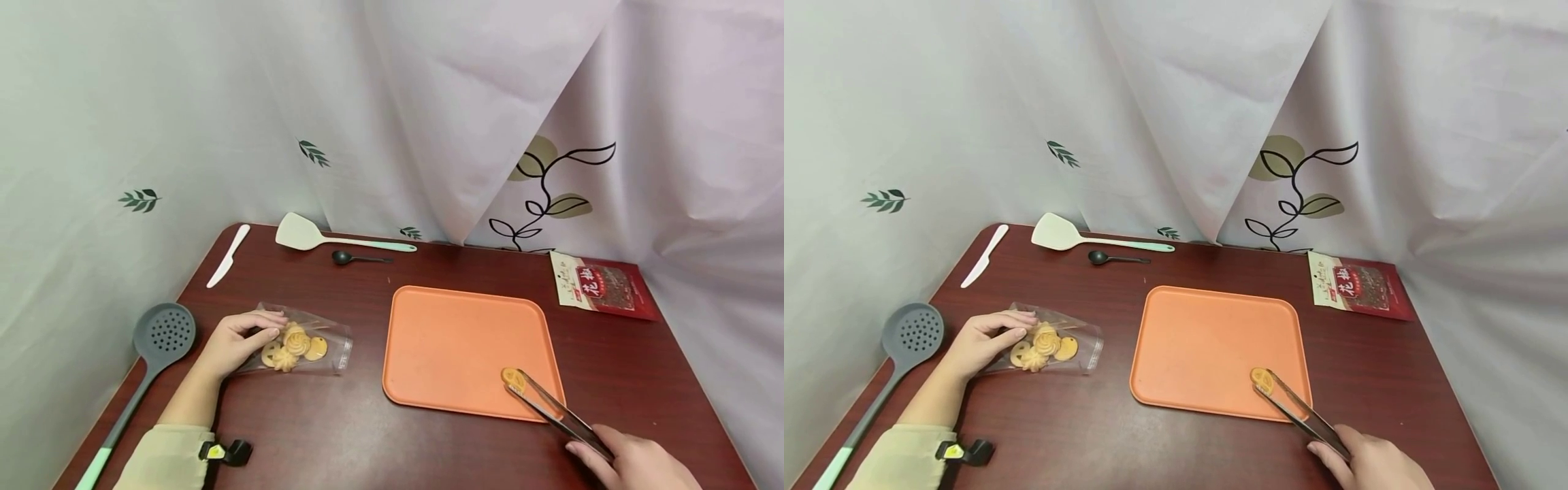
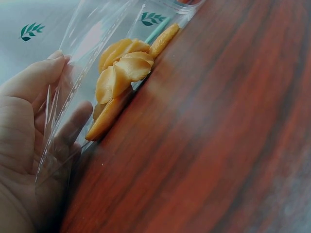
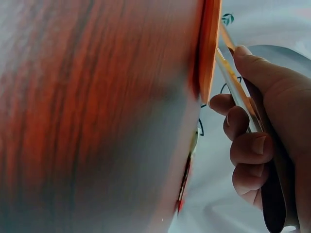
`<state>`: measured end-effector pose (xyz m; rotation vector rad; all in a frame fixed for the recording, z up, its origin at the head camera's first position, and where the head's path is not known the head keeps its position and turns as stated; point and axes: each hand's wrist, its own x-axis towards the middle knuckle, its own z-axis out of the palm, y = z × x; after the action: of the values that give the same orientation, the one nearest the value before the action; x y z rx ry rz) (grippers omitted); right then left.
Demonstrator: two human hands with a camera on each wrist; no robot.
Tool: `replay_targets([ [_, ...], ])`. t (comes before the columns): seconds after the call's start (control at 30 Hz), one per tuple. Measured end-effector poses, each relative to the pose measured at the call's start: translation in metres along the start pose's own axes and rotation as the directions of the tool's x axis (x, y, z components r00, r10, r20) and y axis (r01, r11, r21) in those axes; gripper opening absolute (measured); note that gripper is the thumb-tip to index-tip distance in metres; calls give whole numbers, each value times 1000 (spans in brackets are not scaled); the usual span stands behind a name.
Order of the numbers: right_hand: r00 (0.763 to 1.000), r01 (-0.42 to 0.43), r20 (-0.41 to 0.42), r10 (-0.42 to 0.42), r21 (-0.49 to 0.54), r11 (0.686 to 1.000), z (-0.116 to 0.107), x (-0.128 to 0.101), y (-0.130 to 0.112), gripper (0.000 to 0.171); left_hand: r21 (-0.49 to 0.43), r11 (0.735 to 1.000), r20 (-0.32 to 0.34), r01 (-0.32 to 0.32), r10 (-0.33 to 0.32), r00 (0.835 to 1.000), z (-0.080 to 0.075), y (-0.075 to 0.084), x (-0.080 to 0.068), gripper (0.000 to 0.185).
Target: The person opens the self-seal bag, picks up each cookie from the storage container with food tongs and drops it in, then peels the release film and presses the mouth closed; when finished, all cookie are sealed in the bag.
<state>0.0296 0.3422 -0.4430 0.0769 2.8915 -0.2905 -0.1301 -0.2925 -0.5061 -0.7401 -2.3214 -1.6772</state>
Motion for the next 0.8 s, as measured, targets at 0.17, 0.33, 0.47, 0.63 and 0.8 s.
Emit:
replay_targets([
  [0.17, 1000, 14, -22, -14, 0, 1000, -2, 2, -5, 41, -6, 1000, 0, 8, -8, 1000, -1, 1, -1, 30],
  [0.33, 995, 53, -80, -53, -2, 999, -4, 3, -9, 40, -12, 1000, -1, 4, -4, 1000, -1, 0, -1, 29],
  [0.47, 987, 116, -110, -118, -25, 993, -5, 6, -18, 37, -15, 1000, 1, 5, -5, 1000, -1, 0, -1, 29],
  [0.63, 960, 210, -179, -215, -51, 976, -7, 12, -36, 33, -19, 1000, 3, 9, -9, 1000, 0, 0, 0, 29],
  [0.8, 904, 325, -273, -328, -57, 944, -7, 20, -62, 38, -26, 1000, 3, 7, -7, 1000, 0, 1, 0, 28],
])
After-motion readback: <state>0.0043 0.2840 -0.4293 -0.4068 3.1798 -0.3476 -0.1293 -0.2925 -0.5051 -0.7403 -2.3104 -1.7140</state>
